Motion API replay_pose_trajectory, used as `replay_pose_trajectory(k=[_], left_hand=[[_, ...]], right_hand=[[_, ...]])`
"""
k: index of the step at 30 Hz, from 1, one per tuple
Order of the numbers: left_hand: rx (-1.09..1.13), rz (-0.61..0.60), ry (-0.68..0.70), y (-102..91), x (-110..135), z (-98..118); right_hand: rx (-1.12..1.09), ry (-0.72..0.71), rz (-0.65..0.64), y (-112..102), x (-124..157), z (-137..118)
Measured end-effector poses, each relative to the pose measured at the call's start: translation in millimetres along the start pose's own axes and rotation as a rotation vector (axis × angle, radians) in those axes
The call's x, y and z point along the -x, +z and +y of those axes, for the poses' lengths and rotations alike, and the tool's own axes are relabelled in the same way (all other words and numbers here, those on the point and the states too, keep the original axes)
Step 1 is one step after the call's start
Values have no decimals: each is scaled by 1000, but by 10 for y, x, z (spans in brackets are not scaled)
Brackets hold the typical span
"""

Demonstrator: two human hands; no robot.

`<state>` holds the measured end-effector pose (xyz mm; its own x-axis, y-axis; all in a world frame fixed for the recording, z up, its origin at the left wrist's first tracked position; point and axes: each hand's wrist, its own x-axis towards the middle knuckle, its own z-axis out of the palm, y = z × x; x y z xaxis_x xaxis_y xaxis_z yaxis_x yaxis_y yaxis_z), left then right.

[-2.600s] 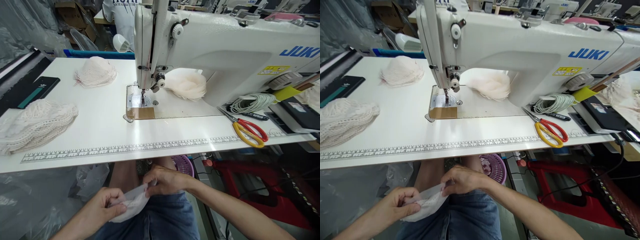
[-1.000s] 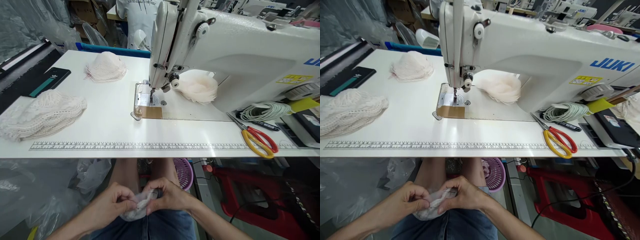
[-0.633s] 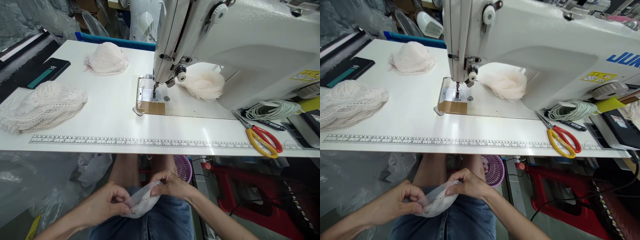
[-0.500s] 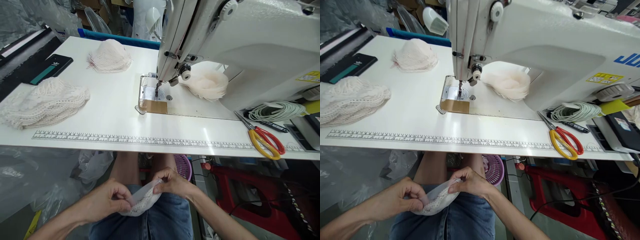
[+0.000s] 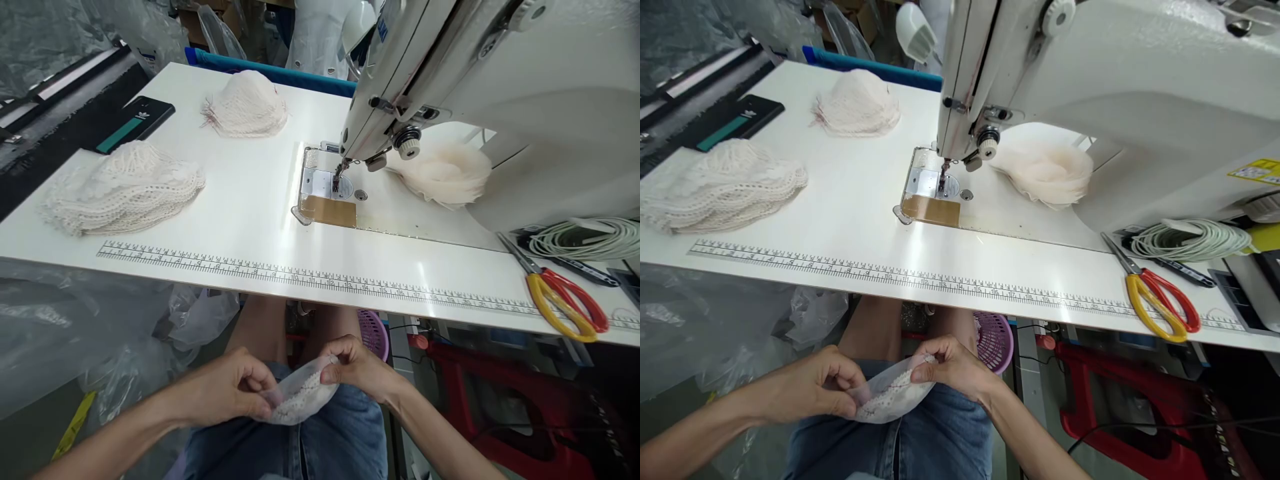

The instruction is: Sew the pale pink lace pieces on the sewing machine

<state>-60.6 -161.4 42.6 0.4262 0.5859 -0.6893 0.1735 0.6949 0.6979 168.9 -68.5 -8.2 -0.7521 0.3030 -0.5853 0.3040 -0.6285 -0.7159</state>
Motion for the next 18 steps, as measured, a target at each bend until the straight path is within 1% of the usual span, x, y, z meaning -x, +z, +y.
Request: replay_pose_trajectory(k=[3, 7, 9, 11, 13, 15, 18], left_hand=[[-15, 48, 6, 22, -24, -45], [-20, 89, -7, 22, -21, -47], [-15, 87, -8, 2, -3, -35], [1, 59, 2, -19, 15, -22], [5, 30, 29, -25, 13, -16], [-32, 32, 67, -5, -23, -23], [-130, 106, 95, 65, -125, -56]], right_hand=[[9, 2, 14, -6, -5, 24], [19, 0, 17, -12, -1, 36], [23, -2, 10, -3, 0, 26], [29, -6, 6, 23, -3, 7], [38, -11, 2, 65, -5, -20], [46, -16, -6, 113, -6, -48], [59, -26, -14, 156, 5, -75]])
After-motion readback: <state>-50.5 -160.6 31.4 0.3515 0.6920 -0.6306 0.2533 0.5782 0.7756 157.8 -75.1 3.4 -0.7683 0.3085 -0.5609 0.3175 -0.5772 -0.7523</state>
